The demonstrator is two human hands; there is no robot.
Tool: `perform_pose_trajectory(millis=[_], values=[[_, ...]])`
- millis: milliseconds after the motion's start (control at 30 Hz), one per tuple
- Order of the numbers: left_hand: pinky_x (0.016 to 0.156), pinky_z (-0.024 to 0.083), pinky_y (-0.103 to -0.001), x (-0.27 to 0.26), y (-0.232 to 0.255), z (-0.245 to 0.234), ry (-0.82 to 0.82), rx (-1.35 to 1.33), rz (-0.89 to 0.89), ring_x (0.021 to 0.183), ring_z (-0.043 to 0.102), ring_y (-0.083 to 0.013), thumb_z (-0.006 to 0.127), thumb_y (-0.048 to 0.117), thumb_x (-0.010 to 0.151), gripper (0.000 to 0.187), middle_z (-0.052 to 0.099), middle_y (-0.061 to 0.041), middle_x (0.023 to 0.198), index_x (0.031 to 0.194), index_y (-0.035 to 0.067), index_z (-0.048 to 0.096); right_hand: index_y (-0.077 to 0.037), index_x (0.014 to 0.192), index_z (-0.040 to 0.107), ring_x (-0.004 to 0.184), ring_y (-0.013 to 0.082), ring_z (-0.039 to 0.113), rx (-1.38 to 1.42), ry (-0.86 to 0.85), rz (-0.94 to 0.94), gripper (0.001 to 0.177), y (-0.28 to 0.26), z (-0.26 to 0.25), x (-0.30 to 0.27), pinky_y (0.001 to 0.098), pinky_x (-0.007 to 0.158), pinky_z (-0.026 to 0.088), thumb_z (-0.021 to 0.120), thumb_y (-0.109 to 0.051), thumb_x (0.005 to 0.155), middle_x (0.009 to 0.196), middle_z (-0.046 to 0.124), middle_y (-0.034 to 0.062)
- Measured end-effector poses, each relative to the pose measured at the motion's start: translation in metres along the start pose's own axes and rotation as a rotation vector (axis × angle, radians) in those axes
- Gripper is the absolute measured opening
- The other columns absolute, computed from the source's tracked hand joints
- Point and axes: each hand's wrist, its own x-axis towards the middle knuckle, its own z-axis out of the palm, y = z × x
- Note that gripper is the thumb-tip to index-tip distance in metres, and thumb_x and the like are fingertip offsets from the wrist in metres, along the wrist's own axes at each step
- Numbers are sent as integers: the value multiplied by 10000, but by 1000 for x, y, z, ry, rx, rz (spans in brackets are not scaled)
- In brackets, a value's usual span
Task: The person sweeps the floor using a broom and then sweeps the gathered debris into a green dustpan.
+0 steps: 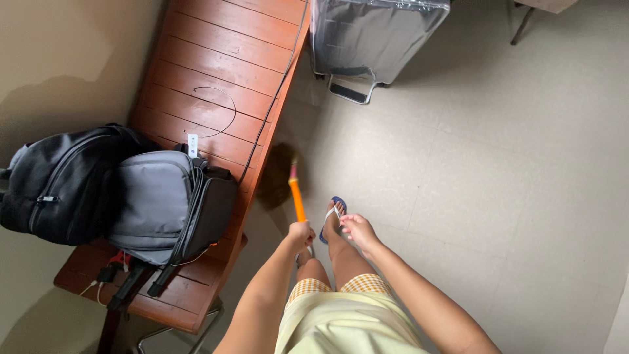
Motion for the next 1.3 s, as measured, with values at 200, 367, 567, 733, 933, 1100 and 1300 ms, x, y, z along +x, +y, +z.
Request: perform_pose_trajectory(millis=[200,367,567,733,933,1100,1300], values=[[321,215,-196,-29,39,23,-363,-90,-48,396,304,-66,442,189,926,176,415,3,589,812,54,451,-99,963,581,784,74,528,-54,-4,4,184,-52,-24,30,207,656,426,490,-213,850,959,608,-15],[308,211,-159,-80,59,22,-506,-455,-48,400,301,-20,416,158,928,65,418,40,605,957,121,461,-94,958,589,786,74,534,-48,-26,8,185,-78,-24,39,213,648,423,506,-212,842,924,609,-14],[368,370,-271,-78,68,93,90,166,456,430,412,-134,435,207,890,258,447,-34,577,1144,166,410,-91,965,587,790,79,538,0,-1,16,189,-90,-28,50,221,655,427,504,-207,842,908,612,-15],[588,461,-385,40,153,97,455,670,745,766,605,-352,528,252,893,288,604,-196,804,1081,53,438,-87,986,583,813,94,545,62,89,50,210,-99,-38,54,236,684,438,483,-212,850,975,617,1],[399,427,-289,40,278,83,80,881,309,481,536,-190,472,175,890,232,538,-114,591,870,-47,535,-102,1004,587,832,99,548,200,208,97,226,-110,-38,63,247,692,435,463,-219,857,1025,620,7],[331,253,-219,-52,312,55,-338,587,86,398,344,-86,444,138,902,151,430,-20,560,884,5,510,-85,1009,604,787,107,515,297,213,66,202,-122,-8,78,256,674,424,534,-193,853,938,593,55],[338,262,-198,-137,290,43,-208,372,62,408,324,-77,452,205,888,123,430,-21,586,981,146,507,-109,971,593,797,90,541,422,215,35,186,-159,22,84,251,684,432,505,-212,843,957,625,-14]])
